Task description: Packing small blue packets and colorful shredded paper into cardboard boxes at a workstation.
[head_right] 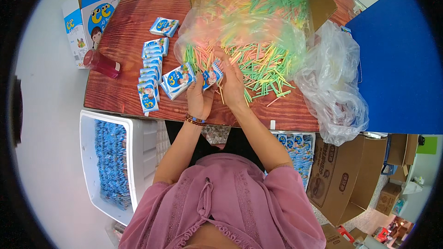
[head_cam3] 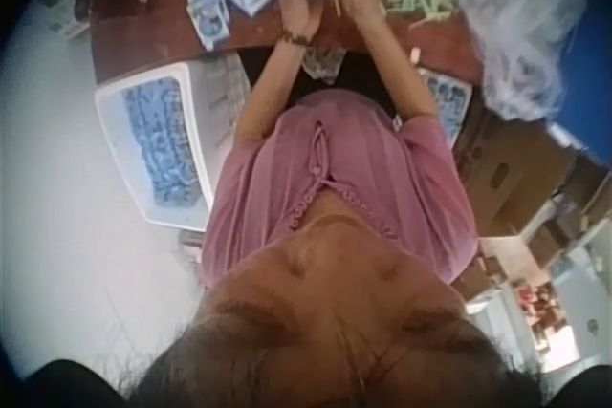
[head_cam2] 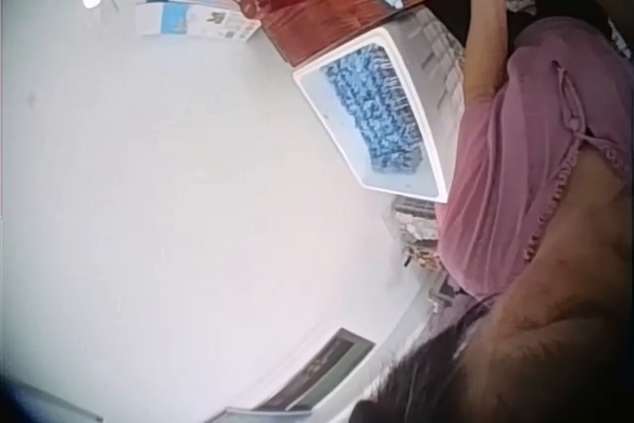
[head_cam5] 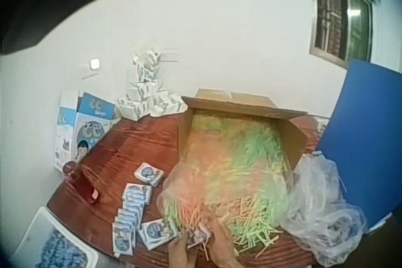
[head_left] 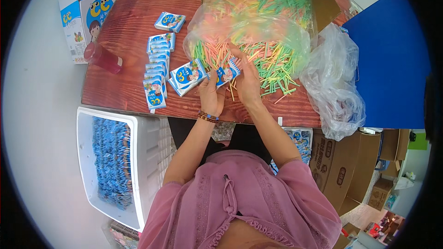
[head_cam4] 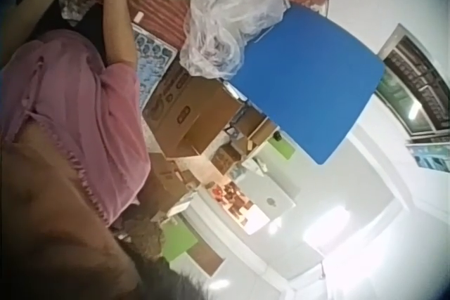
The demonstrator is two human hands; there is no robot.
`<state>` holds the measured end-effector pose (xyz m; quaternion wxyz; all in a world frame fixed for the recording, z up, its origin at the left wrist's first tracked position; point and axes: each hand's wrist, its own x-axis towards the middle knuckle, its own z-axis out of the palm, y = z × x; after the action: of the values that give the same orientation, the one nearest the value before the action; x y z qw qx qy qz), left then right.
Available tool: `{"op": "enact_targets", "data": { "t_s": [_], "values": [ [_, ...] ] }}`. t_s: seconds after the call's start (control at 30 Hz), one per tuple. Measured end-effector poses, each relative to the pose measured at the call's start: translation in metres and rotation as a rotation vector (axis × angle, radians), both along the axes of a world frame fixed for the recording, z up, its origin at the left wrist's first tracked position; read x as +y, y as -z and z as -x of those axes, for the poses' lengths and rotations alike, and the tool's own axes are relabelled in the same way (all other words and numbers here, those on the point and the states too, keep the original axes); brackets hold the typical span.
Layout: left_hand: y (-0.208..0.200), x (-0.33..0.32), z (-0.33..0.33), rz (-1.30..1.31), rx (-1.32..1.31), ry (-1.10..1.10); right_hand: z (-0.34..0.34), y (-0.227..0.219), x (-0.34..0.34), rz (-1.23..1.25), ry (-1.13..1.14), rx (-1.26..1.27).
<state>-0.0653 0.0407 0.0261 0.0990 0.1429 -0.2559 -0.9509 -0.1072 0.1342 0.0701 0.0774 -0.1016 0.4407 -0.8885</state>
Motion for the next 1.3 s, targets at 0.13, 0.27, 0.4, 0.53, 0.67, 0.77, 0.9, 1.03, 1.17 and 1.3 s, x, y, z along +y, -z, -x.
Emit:
{"op": "enact_targets", "data": {
  "t_s": [0.13,0.27,0.4,0.53,0.67,0.77,0.9,1.03,1.17,1.3],
  "values": [
    [0.001,0.001,0.002,-0.014,0.012,0.007,0.0,0.001,-0.002,-0.123,0.026,0.093],
    [0.003,0.001,0.004,-0.054,0.046,0.029,-0.005,-0.001,-0.006,-0.129,-0.005,0.023],
    [0.0,0.001,0.001,-0.122,0.042,0.02,-0.003,-0.007,-0.004,-0.095,-0.018,0.059],
    [0.002,-0.002,0.0,-0.098,0.052,0.029,-0.001,-0.006,-0.008,-0.048,-0.023,0.051],
    [0.002,-0.011,-0.001,-0.11,0.105,0.021,-0.009,-0.006,-0.015,-0.394,-0.041,0.155],
    [-0.006,-0.013,-0.001,-0.11,0.078,0.006,-0.014,-0.01,-0.012,-0.379,-0.022,0.223],
    [-0.005,-0.014,-0.003,-0.107,0.105,0.006,-0.002,-0.026,-0.014,-0.188,-0.057,0.277],
    [-0.006,-0.015,-0.003,-0.094,0.074,0.004,0.004,-0.026,-0.013,-0.178,-0.037,0.176],
    [-0.009,-0.015,-0.004,-0.137,0.074,-0.014,0.002,-0.016,-0.009,-0.309,0.076,0.221],
    [-0.005,-0.018,-0.007,-0.197,0.129,-0.038,-0.011,-0.02,-0.018,-0.288,0.111,0.288]
  ]
}}
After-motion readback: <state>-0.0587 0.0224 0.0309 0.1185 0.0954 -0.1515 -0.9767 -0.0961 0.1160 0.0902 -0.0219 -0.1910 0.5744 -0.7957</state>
